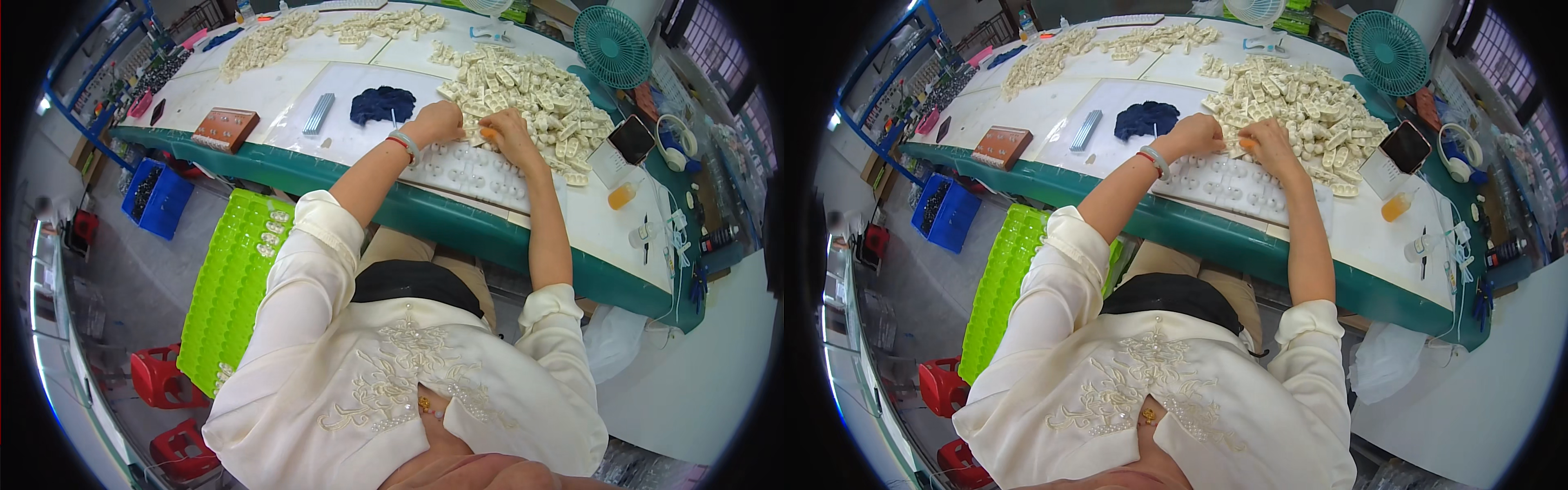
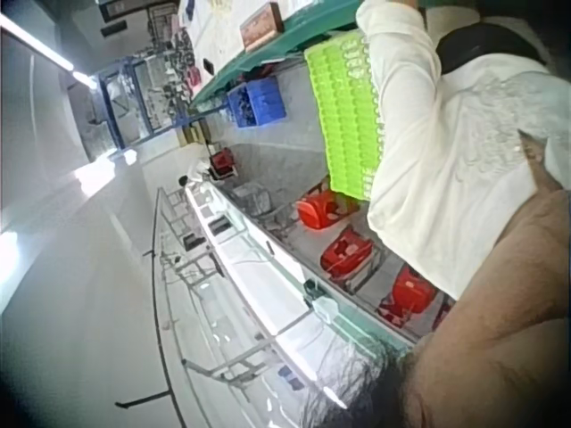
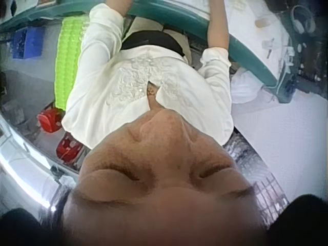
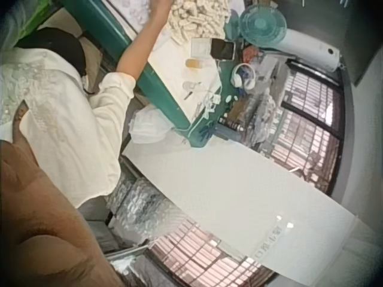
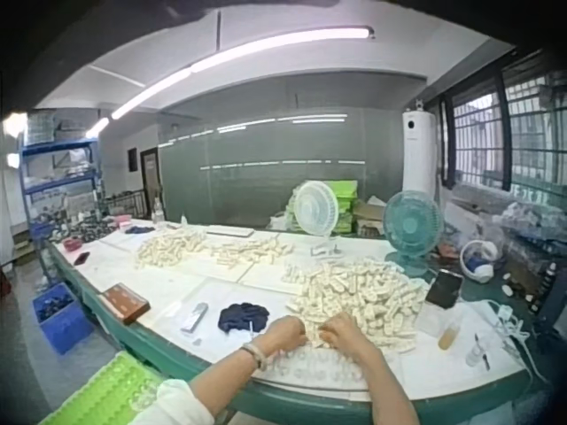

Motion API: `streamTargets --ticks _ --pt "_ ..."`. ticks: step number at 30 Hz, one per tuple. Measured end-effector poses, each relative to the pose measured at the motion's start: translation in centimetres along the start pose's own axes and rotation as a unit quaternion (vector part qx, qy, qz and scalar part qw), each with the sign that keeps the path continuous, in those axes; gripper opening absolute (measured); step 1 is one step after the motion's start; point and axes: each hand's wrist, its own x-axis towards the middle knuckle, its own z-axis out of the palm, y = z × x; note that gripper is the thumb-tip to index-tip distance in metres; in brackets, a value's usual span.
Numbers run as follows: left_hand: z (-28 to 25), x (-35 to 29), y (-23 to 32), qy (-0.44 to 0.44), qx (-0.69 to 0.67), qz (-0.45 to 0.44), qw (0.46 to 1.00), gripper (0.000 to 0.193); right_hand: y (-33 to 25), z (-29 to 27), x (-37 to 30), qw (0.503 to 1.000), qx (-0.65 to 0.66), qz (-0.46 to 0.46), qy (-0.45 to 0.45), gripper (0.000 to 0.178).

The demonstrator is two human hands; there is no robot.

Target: The recorder uses tools and glue to assemble small white electronic or plastic components on a workbench.

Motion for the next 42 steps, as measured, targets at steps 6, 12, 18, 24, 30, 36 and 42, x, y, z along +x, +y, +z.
streamTargets --ticks 6,12,18,24,30,36,42 --pt "0.5 0.2 -1.6 0.014 0.041 0.016 0.999 0.015 -1.0 -0.1 -0.7 0.995 0.024 0.028 -0.09 0.025" --pt "-0.4 0.4 -2.2 -0.055 0.019 0.064 0.996 0.02 -1.7 0.3 -0.4 0.994 -0.051 0.063 -0.067 0.026" --pt "-1.2 1.0 -2.9 -0.083 -0.046 0.066 0.993 0.027 -1.3 0.7 -0.1 0.989 -0.124 -0.03 -0.081 0.028" --pt "-3.5 -1.0 -5.3 -0.028 -0.154 0.122 0.98 0.026 -2.2 -0.3 -0.2 0.987 -0.063 -0.07 0.13 0.027" --pt "-5.4 -6.5 -4.2 0.017 -0.161 0.105 0.981 0.023 -5.6 -0.8 -1.7 0.997 -0.004 -0.044 -0.067 0.03" --pt "-3.7 -6.9 -3.6 0.037 -0.182 0.117 0.976 0.027 -5.5 -0.7 -1.8 0.996 -0.019 -0.036 -0.085 0.033" --pt "-3.9 -6.5 -4.4 0.033 -0.199 0.1 0.974 0.029 -3.1 -4.9 -1.3 0.984 -0.171 -0.041 -0.01 0.041"
